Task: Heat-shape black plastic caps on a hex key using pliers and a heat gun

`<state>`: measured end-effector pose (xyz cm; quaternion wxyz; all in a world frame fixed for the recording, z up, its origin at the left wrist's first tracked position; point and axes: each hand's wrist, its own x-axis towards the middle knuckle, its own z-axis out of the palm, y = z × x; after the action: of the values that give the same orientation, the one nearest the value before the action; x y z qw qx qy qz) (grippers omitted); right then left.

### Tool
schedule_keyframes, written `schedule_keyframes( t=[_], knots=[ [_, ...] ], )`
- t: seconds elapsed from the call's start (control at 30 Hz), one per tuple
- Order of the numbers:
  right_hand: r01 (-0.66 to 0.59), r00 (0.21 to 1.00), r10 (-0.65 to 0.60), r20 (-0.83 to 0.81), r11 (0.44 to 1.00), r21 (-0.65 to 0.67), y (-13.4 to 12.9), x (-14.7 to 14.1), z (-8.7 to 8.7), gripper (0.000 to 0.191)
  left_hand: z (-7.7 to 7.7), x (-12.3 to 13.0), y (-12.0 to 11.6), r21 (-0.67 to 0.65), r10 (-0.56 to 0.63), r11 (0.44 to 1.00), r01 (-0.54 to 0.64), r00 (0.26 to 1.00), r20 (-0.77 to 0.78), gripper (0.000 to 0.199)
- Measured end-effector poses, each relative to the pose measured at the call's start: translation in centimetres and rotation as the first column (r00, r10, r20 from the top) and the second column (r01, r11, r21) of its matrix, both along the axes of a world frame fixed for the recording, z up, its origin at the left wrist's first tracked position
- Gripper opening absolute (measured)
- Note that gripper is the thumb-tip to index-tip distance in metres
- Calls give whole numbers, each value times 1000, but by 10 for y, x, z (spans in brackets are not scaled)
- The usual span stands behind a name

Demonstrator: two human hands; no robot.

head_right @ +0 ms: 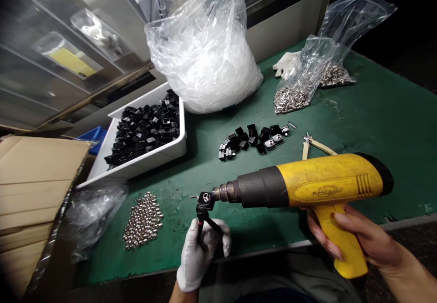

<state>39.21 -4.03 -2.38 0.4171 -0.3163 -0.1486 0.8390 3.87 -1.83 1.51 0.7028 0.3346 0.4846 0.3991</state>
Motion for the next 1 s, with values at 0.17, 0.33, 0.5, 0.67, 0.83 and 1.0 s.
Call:
schedule_keyframes(
  t=[0.17, 0.33, 0.5, 0.67, 0.83, 1.0],
  knots=[
    [28, 999, -29, -28, 1000, -8, -1, -1, 2, 41, -2, 2, 0, -26, 35, 999, -35, 999, 18, 73],
    [35, 999, -35, -6, 999, 8, -1, -1, 1, 40, -2, 11, 0, -65, 129, 990, -128, 992, 12, 71],
    [7, 1000, -7, 5, 999, 38, 0, -1, 1, 41, -4, 24, -3, -28, 237, 970, -240, 968, -76, 70],
    [34, 999, -34, 27, 999, 15, -1, -2, 3, 42, -5, 37, -6, 15, 366, 930, -367, 921, -134, 66],
    [35, 998, -37, 50, 999, 30, 0, -2, 4, 41, -1, 47, -5, 39, 439, 897, -441, 874, -209, 65],
    [7, 999, -10, 48, 998, 58, 2, -2, 4, 39, -2, 54, -9, 77, 454, 889, -452, 848, -273, 64]
  ],
)
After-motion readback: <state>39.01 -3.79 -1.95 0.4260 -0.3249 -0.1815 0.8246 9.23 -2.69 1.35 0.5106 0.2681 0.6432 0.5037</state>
